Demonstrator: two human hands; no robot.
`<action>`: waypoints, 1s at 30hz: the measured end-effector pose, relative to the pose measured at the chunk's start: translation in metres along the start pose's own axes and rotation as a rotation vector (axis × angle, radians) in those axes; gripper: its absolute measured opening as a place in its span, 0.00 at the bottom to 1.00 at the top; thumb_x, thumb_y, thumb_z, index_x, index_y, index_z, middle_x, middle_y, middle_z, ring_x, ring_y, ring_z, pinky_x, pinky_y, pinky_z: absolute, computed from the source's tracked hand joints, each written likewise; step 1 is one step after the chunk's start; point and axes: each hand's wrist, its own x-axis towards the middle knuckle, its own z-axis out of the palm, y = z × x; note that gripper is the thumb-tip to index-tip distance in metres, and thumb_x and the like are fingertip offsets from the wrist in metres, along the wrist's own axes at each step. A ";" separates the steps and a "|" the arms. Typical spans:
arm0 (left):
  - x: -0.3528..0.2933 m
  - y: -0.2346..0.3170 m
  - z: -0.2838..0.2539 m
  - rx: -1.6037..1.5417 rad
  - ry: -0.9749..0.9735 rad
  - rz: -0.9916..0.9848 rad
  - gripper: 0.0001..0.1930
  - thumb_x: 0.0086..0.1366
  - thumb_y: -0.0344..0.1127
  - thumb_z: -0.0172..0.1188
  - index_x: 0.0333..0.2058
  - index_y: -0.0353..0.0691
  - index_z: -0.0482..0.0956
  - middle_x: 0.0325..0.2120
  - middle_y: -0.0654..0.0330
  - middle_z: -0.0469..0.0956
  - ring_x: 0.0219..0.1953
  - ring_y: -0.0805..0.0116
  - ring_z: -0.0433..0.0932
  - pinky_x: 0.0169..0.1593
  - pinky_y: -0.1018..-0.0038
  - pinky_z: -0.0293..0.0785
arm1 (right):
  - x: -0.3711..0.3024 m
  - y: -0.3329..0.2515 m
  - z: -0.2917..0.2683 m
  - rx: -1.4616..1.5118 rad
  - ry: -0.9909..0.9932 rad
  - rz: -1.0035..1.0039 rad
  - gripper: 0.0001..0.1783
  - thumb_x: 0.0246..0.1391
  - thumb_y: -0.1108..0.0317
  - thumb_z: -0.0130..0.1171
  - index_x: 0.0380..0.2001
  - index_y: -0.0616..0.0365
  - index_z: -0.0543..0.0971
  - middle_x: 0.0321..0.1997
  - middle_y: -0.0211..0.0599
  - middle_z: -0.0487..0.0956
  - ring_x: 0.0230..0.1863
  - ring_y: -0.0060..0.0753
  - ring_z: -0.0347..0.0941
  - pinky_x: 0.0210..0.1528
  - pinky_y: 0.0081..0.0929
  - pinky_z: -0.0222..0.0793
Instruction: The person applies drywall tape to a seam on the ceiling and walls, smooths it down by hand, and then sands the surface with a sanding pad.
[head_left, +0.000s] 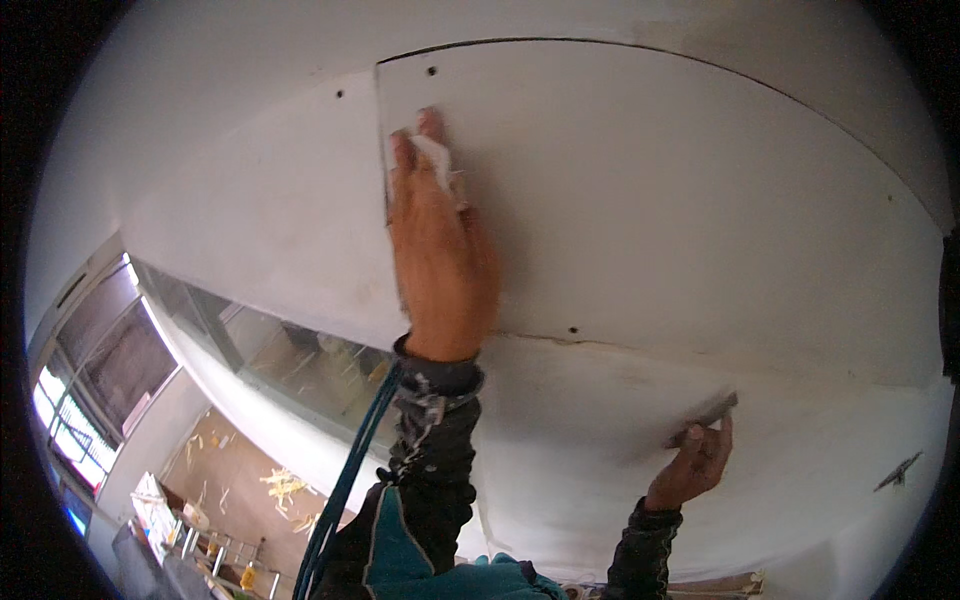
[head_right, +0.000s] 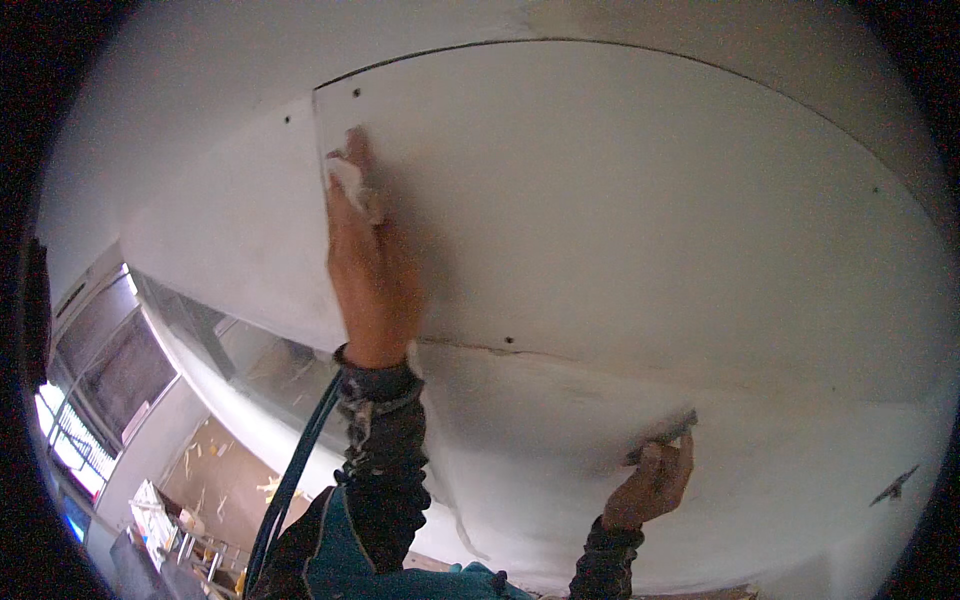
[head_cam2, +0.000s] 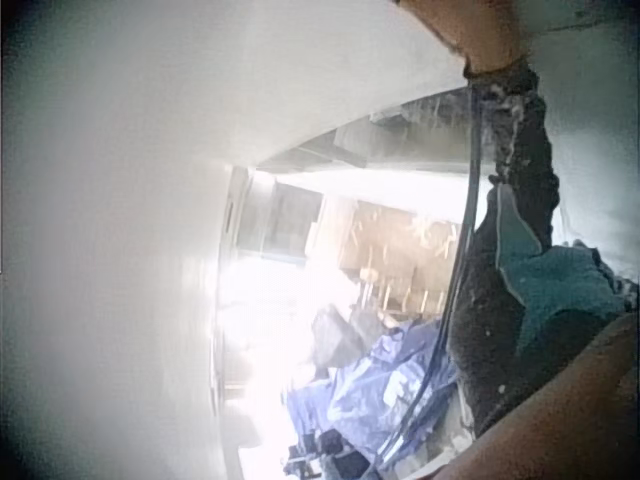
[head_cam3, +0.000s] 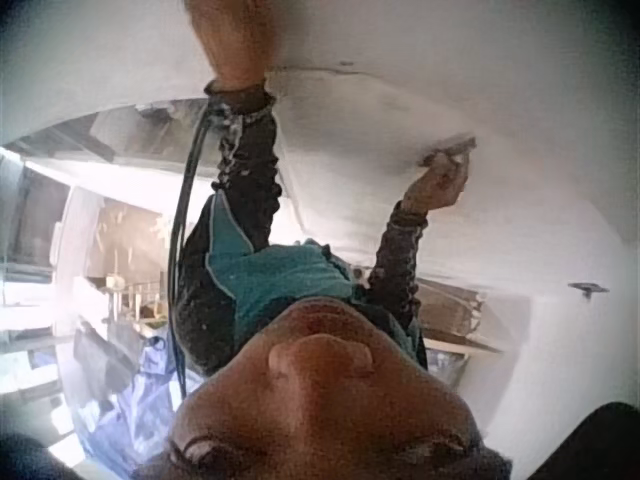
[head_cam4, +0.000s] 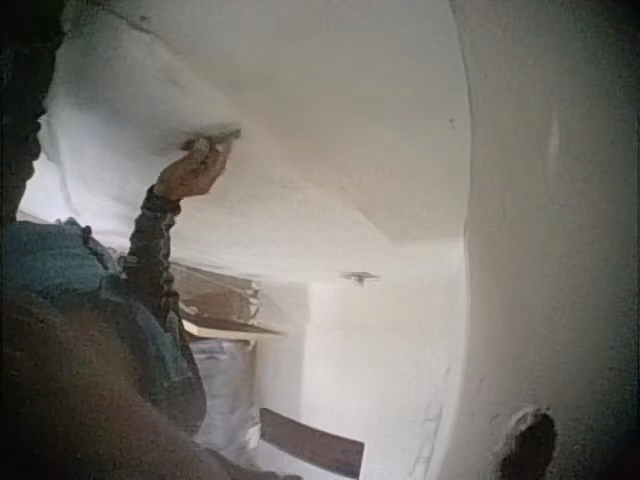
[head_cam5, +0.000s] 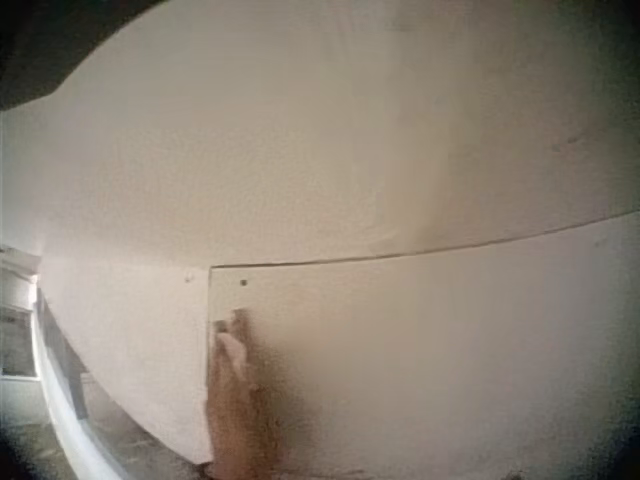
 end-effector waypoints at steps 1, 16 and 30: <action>0.003 0.000 -0.007 0.035 -0.041 -0.059 0.34 0.57 0.15 0.48 0.63 0.23 0.50 0.63 0.31 0.56 0.66 0.35 0.55 0.67 0.51 0.55 | -0.004 -0.001 0.001 -0.023 -0.022 0.020 0.24 0.62 0.66 0.54 0.58 0.68 0.68 0.25 0.32 0.74 0.25 0.22 0.69 0.26 0.21 0.68; 0.028 0.136 -0.031 -1.056 -0.848 0.093 0.11 0.68 0.37 0.49 0.30 0.36 0.73 0.25 0.54 0.77 0.28 0.63 0.76 0.34 0.68 0.69 | 0.012 0.008 -0.005 0.191 0.184 0.022 0.22 0.61 0.69 0.57 0.56 0.66 0.70 0.25 0.34 0.76 0.25 0.22 0.74 0.21 0.20 0.71; 0.124 0.162 0.233 -0.217 -0.280 1.352 0.17 0.70 0.37 0.50 0.54 0.43 0.75 0.65 0.59 0.61 0.70 0.59 0.51 0.73 0.62 0.43 | -0.003 0.062 -0.005 0.334 0.448 0.177 0.21 0.62 0.67 0.57 0.54 0.64 0.66 0.24 0.31 0.75 0.25 0.21 0.71 0.24 0.21 0.69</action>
